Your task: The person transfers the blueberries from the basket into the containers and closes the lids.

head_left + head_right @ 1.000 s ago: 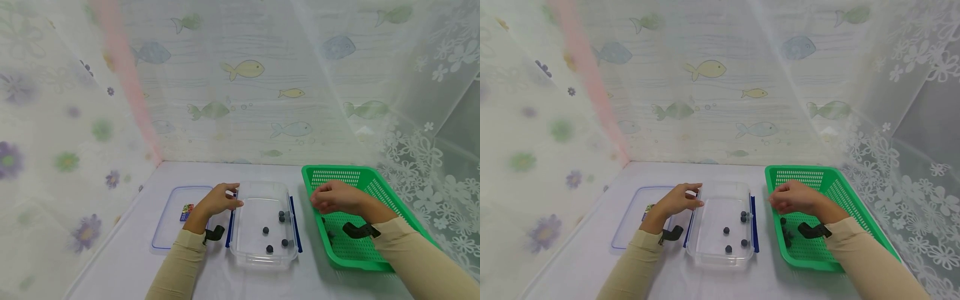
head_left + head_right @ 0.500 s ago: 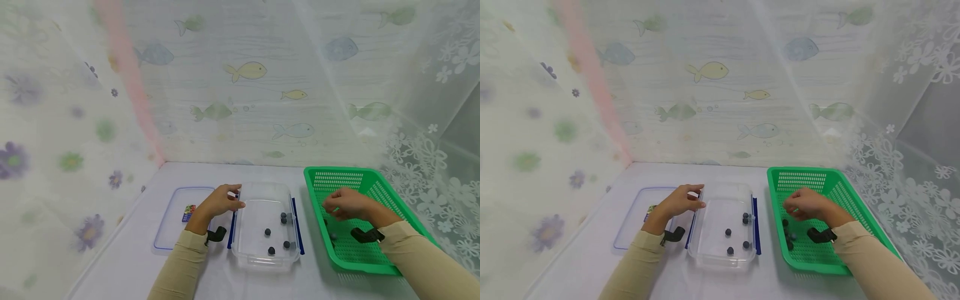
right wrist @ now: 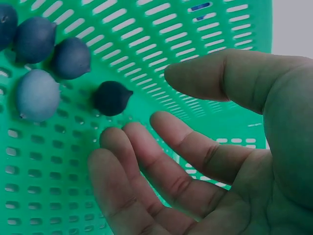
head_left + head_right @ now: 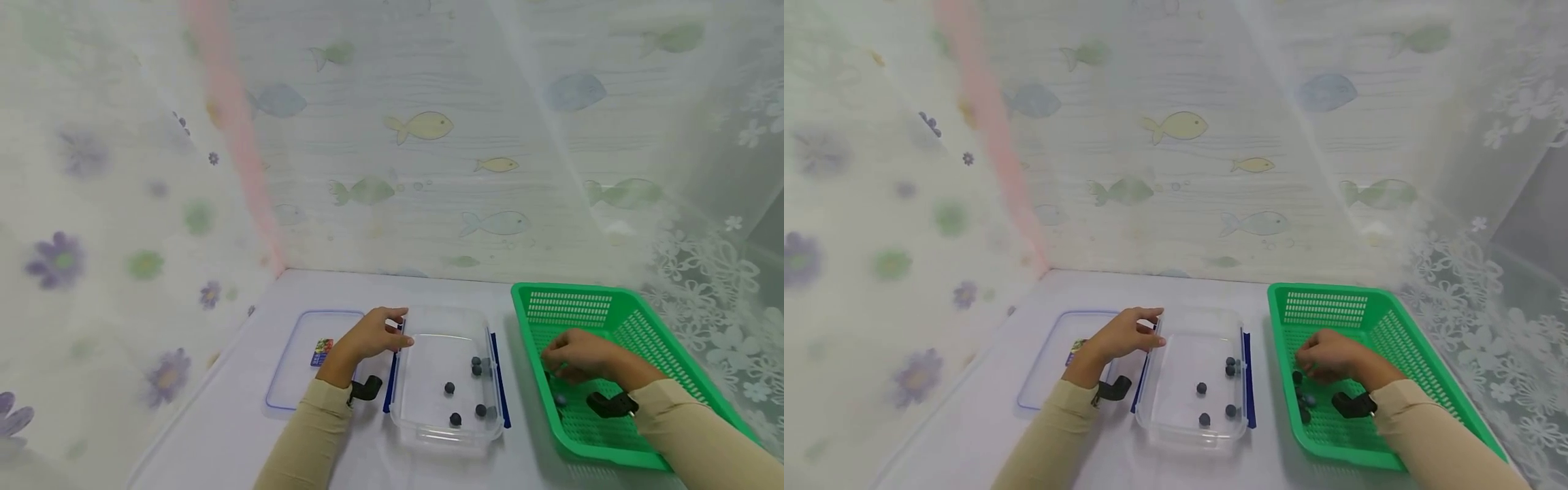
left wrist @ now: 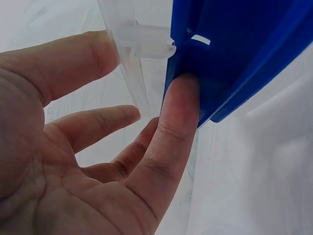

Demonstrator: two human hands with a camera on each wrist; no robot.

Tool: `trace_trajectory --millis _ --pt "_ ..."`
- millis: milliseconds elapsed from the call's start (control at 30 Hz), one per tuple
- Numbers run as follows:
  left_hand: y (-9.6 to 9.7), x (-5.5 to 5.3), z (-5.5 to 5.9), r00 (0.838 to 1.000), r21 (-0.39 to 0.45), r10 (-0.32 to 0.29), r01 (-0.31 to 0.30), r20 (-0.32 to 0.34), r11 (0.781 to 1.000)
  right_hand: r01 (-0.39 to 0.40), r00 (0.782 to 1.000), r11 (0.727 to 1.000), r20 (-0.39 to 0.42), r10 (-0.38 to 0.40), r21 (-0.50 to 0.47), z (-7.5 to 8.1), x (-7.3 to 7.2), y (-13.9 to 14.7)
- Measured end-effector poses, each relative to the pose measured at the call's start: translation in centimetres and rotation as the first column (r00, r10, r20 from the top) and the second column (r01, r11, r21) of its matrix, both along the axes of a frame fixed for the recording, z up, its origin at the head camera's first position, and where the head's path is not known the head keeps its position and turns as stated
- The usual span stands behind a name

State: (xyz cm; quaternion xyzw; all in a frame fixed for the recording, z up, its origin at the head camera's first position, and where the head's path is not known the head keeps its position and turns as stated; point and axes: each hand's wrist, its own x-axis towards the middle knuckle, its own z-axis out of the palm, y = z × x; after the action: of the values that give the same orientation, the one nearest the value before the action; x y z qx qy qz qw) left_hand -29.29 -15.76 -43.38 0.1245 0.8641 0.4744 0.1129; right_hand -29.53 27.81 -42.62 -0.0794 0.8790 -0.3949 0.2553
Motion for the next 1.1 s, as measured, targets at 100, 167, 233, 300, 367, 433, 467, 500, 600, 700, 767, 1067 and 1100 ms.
trace_trajectory --millis 100,167,233,300,367,433,467,500,600,700,767,1067,1100 --pt "0.3 -0.1 0.0 1.0 0.001 -0.012 0.012 0.0 1.0 -0.014 1.0 1.0 0.006 0.014 0.016 -0.3 0.2 0.2" --pt "0.5 -0.1 0.0 1.0 -0.001 -0.012 0.012 0.0 1.0 -0.016 1.0 0.999 0.009 0.016 0.028 -0.4 0.3 0.3" --pt "0.5 -0.1 -0.1 1.0 -0.002 -0.007 0.007 0.003 1.0 -0.024 1.0 0.999 0.013 0.023 0.034 -0.6 0.3 0.3" --pt "0.4 -0.1 -0.2 1.0 -0.006 0.005 -0.005 0.006 1.0 -0.022 1.0 0.999 0.015 0.022 0.037 -0.7 0.2 0.2" --pt "0.4 -0.1 -0.2 1.0 -0.003 0.007 -0.007 0.008 1.0 -0.023 1.0 0.999 0.022 0.023 0.029 -0.9 0.1 0.2" --pt "0.3 -0.1 -0.2 1.0 -0.001 0.004 -0.004 0.009 1.0 -0.02 0.999 1.0 0.029 0.019 0.018 -1.0 0.1 0.2" --pt "0.3 -0.2 -0.2 1.0 -0.001 0.002 -0.002 0.008 1.0 -0.022 0.999 1.0 0.032 0.022 0.012 -1.1 0.1 0.2" --pt "0.3 -0.2 -0.2 1.0 -0.001 0.0 0.0 0.008 1.0 -0.023 0.999 1.0 0.036 0.023 0.005 -1.2 0.0 0.2" --pt "0.3 -0.3 0.0 1.0 -0.005 0.002 -0.002 0.012 1.0 -0.03 0.998 0.999 0.049 0.03 -0.014 -1.4 -0.1 0.0" --pt "0.1 -0.2 0.1 1.0 -0.012 0.009 -0.009 0.011 1.0 -0.05 0.996 0.998 0.066 0.052 -0.032 -1.5 -0.2 -0.3" --pt "0.0 -0.2 0.2 1.0 -0.017 0.016 -0.016 0.01 1.0 -0.065 0.995 0.997 0.074 0.068 -0.043 -1.4 -0.2 -0.5" --pt "0.0 -0.1 0.2 1.0 -0.007 0.013 -0.013 0.004 1.0 -0.126 0.989 0.99 0.064 0.13 -0.063 -1.3 0.0 -0.4" --pt "0.0 -0.2 0.2 1.0 -0.006 0.013 -0.013 0.004 1.0 -0.13 0.989 0.989 0.064 0.135 -0.069 -1.3 0.0 -0.4"
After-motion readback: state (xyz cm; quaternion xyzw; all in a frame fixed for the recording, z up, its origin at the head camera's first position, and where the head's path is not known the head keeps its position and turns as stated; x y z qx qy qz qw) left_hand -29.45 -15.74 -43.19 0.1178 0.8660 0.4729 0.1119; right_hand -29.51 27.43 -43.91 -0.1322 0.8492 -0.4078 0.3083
